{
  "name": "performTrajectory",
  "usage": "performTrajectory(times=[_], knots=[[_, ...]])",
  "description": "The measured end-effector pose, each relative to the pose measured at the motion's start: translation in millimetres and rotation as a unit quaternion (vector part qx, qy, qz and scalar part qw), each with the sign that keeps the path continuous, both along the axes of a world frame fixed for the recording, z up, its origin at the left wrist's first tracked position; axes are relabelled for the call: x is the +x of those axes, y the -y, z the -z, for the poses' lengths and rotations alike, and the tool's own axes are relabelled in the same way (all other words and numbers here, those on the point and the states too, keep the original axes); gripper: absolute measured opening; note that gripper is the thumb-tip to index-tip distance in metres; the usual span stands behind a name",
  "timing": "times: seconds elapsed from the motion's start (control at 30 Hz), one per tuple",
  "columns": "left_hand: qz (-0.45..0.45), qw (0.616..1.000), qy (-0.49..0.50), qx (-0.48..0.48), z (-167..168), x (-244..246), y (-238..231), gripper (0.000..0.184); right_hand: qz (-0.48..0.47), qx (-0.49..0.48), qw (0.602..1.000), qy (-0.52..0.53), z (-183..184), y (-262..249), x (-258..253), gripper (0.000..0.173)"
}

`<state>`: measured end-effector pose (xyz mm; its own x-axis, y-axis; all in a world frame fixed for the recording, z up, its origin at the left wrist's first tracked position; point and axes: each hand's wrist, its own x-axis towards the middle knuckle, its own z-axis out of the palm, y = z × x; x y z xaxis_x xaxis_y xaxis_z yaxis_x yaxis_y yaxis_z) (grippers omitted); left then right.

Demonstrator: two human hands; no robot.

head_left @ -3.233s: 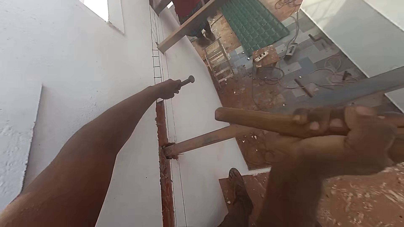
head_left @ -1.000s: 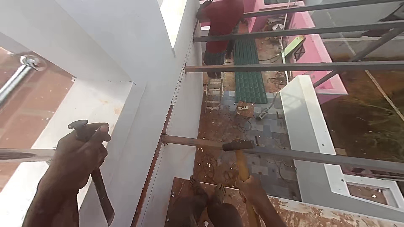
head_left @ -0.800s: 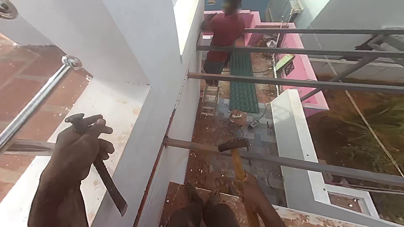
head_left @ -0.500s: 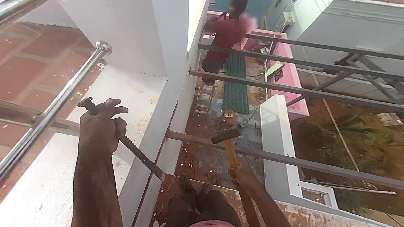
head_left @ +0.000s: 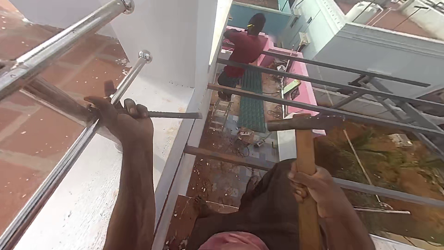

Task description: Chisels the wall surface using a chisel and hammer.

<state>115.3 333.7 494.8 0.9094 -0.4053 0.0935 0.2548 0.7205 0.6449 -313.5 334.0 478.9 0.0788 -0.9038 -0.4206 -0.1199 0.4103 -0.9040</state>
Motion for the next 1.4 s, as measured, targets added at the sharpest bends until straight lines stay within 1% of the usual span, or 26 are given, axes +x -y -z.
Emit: performTrajectory(times=[0.1,0.23,0.3,0.37,0.5,0.57,0.67,0.73,0.83,0.9,0.93,1.0,1.1,1.23,1.3,1.4], knots=[[0.006,0.999,0.046,0.028,5,12,7,0.053,0.043,-0.082,0.996,-0.014,-37,-10,-39,0.012],[0.000,0.998,0.067,0.014,8,19,15,0.049,0.079,-0.163,0.983,-0.021,-53,-22,-83,0.009],[-0.011,0.997,0.074,0.004,11,21,19,0.043,0.104,-0.184,0.976,-0.052,-52,-24,-94,0.009],[-0.021,0.998,0.061,0.020,7,18,19,0.041,0.107,-0.198,0.971,-0.078,-43,-15,-103,0.010],[-0.026,0.998,0.046,0.040,5,19,20,0.036,0.089,-0.223,0.961,-0.138,-20,28,-118,0.012],[-0.031,0.997,0.046,0.051,5,20,19,0.037,0.086,-0.226,0.958,-0.154,-15,59,-117,0.011],[-0.028,0.996,0.073,0.039,9,24,21,0.037,0.057,-0.219,0.965,-0.133,-12,101,-100,0.010],[-0.020,0.995,0.091,0.027,23,26,15,0.036,0.015,-0.185,0.978,-0.099,-21,125,-82,0.009],[-0.008,0.993,0.120,0.017,28,32,14,0.037,-0.051,-0.102,0.992,-0.045,-37,153,-45,0.005],[-0.016,0.991,0.136,0.001,32,47,26,0.037,-0.099,-0.100,0.990,-0.025,-35,175,-22,0.007],[-0.016,0.990,0.143,-0.004,40,53,27,0.035,-0.116,-0.102,0.988,-0.026,-30,174,-14,0.010],[-0.004,0.989,0.150,-0.010,57,56,27,0.033,-0.144,-0.126,0.981,-0.020,-18,171,2,0.010],[-0.041,0.988,0.137,-0.060,53,58,44,0.035,-0.166,-0.149,0.975,0.003,-12,164,14,0.009],[-0.094,0.990,0.104,-0.009,38,44,49,0.035,-0.161,-0.178,0.970,-0.043,-15,155,-5,0.006],[-0.103,0.990,0.093,0.006,32,45,52,0.037,-0.135,-0.196,0.970,-0.057,-16,156,-16,0.009],[-0.100,0.989,0.107,0.003,50,56,58,0.037,-0.093,-0.205,0.972,-0.067,-11,160,-32,0.011]])
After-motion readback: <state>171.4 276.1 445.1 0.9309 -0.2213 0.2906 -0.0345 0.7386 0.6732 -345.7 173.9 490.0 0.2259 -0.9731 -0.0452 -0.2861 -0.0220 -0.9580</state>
